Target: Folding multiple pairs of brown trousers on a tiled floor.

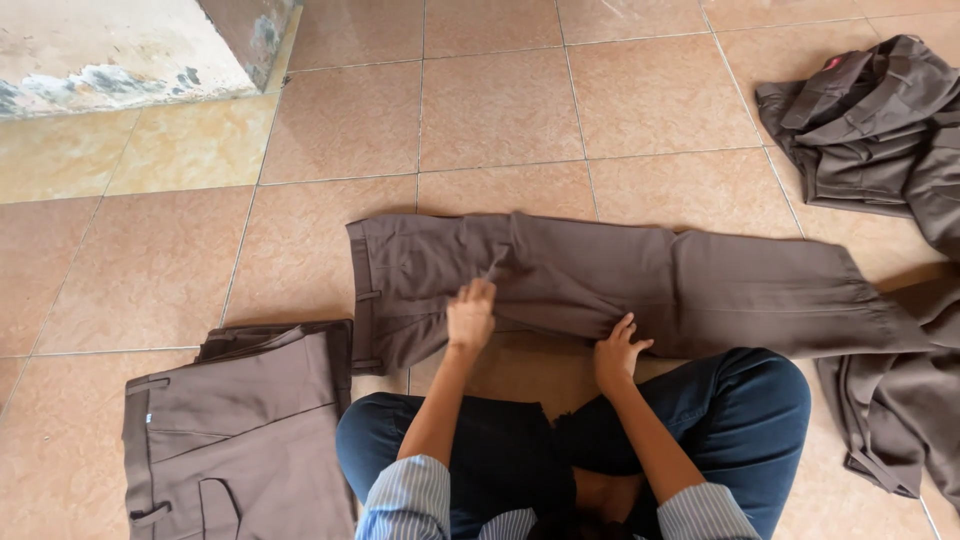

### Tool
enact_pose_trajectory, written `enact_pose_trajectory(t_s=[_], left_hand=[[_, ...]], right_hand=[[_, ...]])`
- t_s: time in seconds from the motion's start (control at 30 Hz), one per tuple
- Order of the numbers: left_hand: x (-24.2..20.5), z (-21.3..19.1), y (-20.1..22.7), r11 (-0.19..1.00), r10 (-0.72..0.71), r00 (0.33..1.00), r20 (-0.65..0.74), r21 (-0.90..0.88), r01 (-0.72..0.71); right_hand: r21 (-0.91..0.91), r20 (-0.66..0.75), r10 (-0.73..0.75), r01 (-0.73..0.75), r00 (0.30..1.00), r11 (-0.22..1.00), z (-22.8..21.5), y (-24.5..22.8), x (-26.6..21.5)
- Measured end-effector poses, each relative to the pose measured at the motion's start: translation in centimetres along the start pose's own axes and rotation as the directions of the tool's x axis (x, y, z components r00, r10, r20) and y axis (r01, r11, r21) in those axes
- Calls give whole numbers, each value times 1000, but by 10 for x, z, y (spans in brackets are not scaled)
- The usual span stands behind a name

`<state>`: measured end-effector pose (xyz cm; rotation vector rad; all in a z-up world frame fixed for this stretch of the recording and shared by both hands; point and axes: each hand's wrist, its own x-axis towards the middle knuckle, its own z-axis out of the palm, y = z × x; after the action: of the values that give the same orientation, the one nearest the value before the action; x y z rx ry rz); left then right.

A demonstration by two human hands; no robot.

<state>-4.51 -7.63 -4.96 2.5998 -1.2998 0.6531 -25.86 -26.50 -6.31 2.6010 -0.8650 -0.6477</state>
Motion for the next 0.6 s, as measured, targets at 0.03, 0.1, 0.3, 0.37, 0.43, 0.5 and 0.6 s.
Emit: enact_pose_trajectory(t_s=[0.03,0.1,0.3,0.37,0.43,0.5,0.6], left_hand=[[6,-23,-7,986,-162,985,55,-30,164],[11,-54,-29,945,-317,942,114,-50,324],[-4,-34,-93,676,-736,672,88,21,737],[-9,-6,-99,674,-738,566,367,367,641],[-34,73,-87,751,-523,850,-54,441,490],[-30,65,-50,740,-108,903,-417,572,353],[10,-64,29,921,-60,939,337,-345,183]], right_hand=[[34,-60,63,-61,996,998,2,2,9],[71,-118,128,-120,985,990,16,8,31],[509,-237,277,-123,931,852,71,33,99],[839,-317,327,103,890,534,51,44,100],[850,-369,296,191,881,490,-2,52,71],[855,-420,273,276,866,440,-43,55,54],[739,-543,121,403,831,540,-80,45,47]])
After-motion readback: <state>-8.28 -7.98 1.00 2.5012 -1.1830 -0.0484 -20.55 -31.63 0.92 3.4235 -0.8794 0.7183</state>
